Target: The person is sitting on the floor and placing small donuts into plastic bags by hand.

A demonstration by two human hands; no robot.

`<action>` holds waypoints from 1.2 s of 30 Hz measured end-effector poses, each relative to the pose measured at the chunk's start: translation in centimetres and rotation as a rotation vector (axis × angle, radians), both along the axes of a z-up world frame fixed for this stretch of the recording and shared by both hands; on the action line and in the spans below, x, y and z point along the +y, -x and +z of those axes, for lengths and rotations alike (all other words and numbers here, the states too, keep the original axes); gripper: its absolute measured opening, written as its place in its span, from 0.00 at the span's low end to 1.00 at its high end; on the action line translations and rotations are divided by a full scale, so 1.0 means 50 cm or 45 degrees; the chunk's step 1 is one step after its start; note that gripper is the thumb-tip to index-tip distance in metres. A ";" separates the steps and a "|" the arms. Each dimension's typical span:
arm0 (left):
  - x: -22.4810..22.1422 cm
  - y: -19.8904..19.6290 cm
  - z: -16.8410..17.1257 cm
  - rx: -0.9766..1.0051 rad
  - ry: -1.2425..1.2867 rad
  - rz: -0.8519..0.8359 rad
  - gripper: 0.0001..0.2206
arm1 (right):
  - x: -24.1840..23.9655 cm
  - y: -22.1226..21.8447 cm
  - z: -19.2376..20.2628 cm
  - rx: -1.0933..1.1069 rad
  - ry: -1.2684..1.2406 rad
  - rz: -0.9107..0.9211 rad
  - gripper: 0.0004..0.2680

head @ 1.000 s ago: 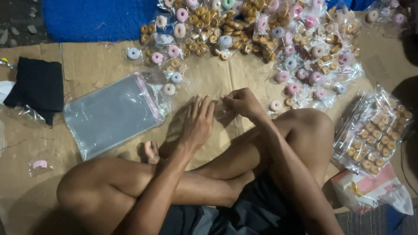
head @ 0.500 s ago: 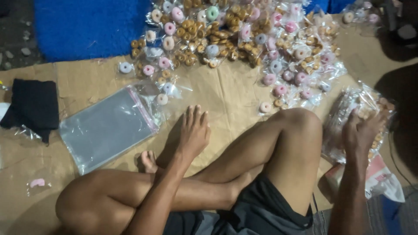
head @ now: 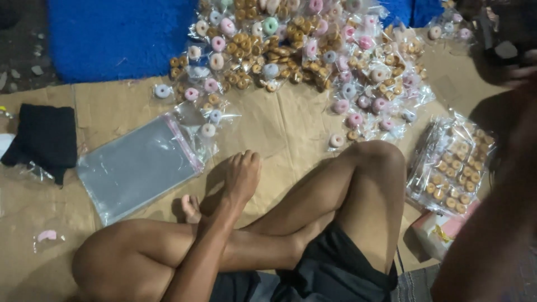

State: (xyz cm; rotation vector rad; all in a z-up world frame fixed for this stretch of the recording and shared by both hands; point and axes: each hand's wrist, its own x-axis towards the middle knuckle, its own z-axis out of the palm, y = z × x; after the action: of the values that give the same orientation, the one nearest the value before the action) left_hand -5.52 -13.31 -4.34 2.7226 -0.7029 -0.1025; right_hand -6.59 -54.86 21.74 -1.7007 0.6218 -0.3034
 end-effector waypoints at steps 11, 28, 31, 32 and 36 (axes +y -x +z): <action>-0.004 0.004 0.162 -0.302 0.207 -0.029 0.07 | 0.461 -0.059 -0.496 0.528 -0.250 0.775 0.16; 0.007 -0.035 0.031 0.121 0.190 0.106 0.30 | 0.481 -0.055 -0.440 0.436 0.262 0.748 0.10; 0.004 -0.036 -0.011 0.192 0.009 0.062 0.34 | 0.472 -0.060 -0.444 0.392 0.283 0.833 0.10; 0.001 -0.035 0.004 0.258 0.058 0.096 0.29 | 0.466 -0.060 -0.448 0.407 0.334 0.851 0.10; 0.000 -0.040 0.001 0.217 0.055 0.107 0.25 | 0.443 -0.085 -0.443 0.553 0.567 0.841 0.09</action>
State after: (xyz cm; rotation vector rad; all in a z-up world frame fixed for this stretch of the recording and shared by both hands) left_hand -3.50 -13.34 -4.27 2.6585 -0.5353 -0.2920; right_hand -2.36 -32.70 -0.39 -2.3197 0.2719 0.4411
